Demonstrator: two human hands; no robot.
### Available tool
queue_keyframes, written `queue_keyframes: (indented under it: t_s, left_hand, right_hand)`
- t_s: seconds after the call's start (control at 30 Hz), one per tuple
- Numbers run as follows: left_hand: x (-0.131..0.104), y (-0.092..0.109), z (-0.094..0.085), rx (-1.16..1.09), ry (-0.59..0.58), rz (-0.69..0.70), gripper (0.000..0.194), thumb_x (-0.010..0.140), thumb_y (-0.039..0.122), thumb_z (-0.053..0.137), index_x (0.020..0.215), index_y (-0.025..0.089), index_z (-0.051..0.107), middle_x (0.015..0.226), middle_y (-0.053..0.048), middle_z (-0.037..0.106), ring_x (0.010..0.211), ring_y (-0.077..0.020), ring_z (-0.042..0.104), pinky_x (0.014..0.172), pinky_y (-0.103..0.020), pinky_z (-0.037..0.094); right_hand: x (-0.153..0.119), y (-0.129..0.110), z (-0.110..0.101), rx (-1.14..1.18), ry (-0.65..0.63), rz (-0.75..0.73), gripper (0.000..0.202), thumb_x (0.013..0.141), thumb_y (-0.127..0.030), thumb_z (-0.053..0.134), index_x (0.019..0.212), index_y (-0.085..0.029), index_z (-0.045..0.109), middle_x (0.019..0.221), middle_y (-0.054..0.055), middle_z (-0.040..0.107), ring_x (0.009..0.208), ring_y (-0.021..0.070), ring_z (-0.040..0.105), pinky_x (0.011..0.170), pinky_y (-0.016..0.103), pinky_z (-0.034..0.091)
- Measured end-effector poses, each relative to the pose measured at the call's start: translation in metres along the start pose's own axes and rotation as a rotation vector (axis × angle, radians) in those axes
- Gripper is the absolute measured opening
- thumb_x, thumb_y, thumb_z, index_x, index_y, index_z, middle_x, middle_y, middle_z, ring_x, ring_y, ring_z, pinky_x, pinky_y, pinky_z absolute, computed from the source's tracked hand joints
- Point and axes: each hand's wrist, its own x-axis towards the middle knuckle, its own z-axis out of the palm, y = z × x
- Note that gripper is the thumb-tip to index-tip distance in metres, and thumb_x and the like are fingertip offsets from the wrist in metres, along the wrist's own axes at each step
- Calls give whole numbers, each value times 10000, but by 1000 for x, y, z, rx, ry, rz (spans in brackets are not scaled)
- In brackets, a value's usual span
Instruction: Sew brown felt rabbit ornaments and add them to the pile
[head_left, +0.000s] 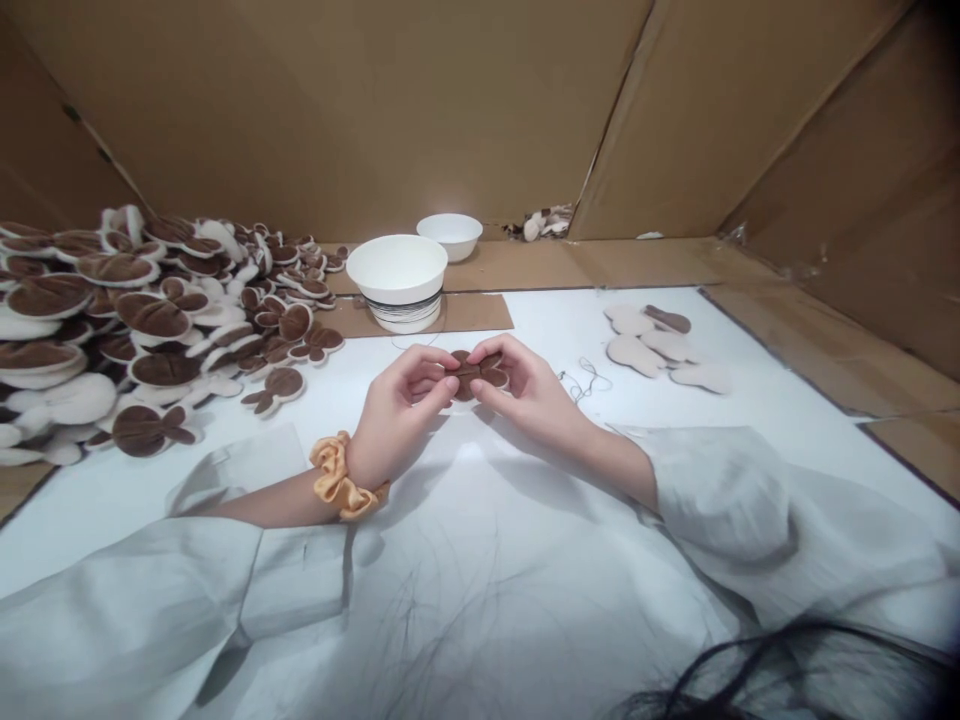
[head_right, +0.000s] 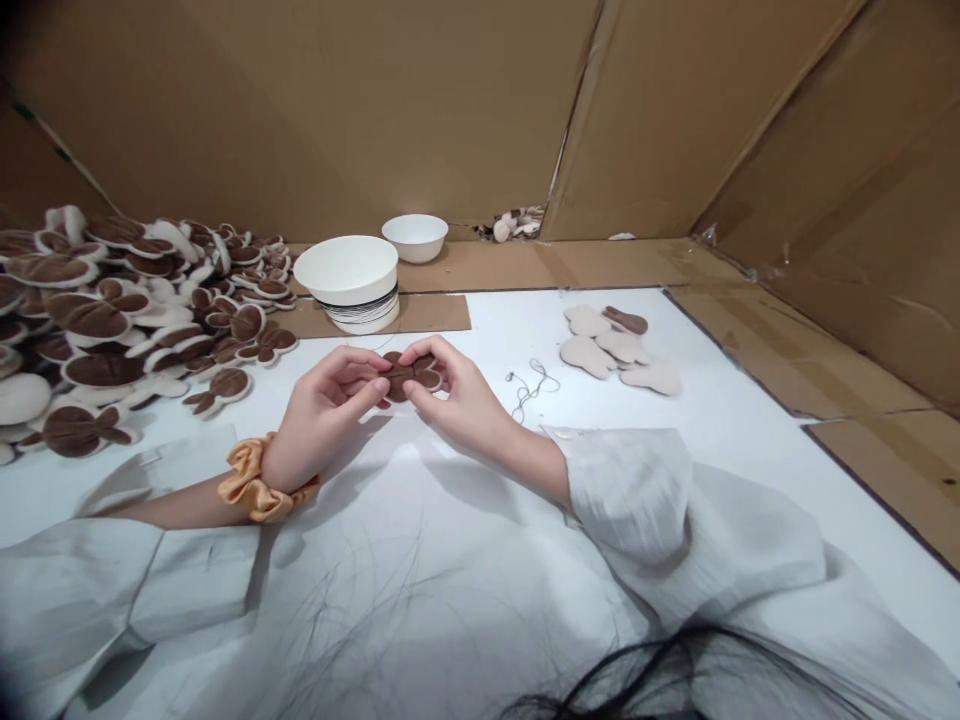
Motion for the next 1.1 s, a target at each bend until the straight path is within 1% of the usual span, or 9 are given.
queue_keyframes:
  t_s: [0.1,0.17,0.23,0.37,0.5,0.6,0.77,0.97,1.1]
  left_hand:
    - [0,1,1,5,25,-6,108,776,210,572,866,167,529,818,-12,594,724,-121,607,654,-238,496]
    - [0,0,1,-6,44,-10,130,773,202,570,883,181,504,790,1,589,706,-116,604,644,-233,489]
    - [0,-1,2,-45,41,-17,215,765,204,579,945,200,461,765,13,592,700,-116,606,658,-239,486]
    - [0,-4,4,-84,3,-74,413,711,212,636,1052,204,402,817,1,587,779,-132,599,697,-253,473]
    - [1,-4,4,-157,-8,-183,378,699,189,626,1025,170,435,861,-13,570,779,-120,581,692,-240,455]
    - [2,-4,4,-250,1,-240,378,678,164,625,1013,160,451,795,8,577,714,-107,574,689,-246,447]
    - [3,-2,7,-386,37,-310,396,630,124,633,993,154,477,770,25,555,681,-99,551,658,-243,439]
    - [2,2,8,-475,45,-369,394,626,98,607,992,144,471,700,32,568,619,-90,544,640,-245,422]
    - [2,1,6,-474,58,-393,343,668,120,581,986,139,453,678,13,593,595,-107,556,648,-278,428]
  right_hand:
    - [-1,1,1,56,1,27,191,757,-132,522,920,-215,467,929,23,511,840,135,541,664,266,479]
    - [-1,2,3,118,4,66,259,757,-141,527,976,-235,427,917,12,496,798,124,539,618,253,473]
    - [-1,2,4,159,5,92,292,762,-155,531,1003,-243,391,887,-1,493,740,112,535,593,248,462]
    - [-2,0,6,47,5,23,171,750,-154,550,871,-204,439,842,-1,487,734,105,509,646,252,448]
    - [-2,-3,6,-26,-40,32,134,739,-140,538,845,-193,475,853,7,497,731,109,501,650,261,445]
    - [-3,-3,7,96,-63,124,127,750,-166,534,856,-193,469,827,6,521,698,110,536,622,268,458]
    - [-3,-1,9,229,-17,262,170,731,-178,580,842,-188,451,716,-15,560,667,118,592,597,260,461]
    - [-3,0,10,283,-33,251,173,730,-152,581,810,-191,433,709,-14,581,668,120,613,603,266,473]
    - [-4,-2,10,252,-54,205,147,746,-149,555,772,-192,417,731,-12,547,690,125,616,620,278,488]
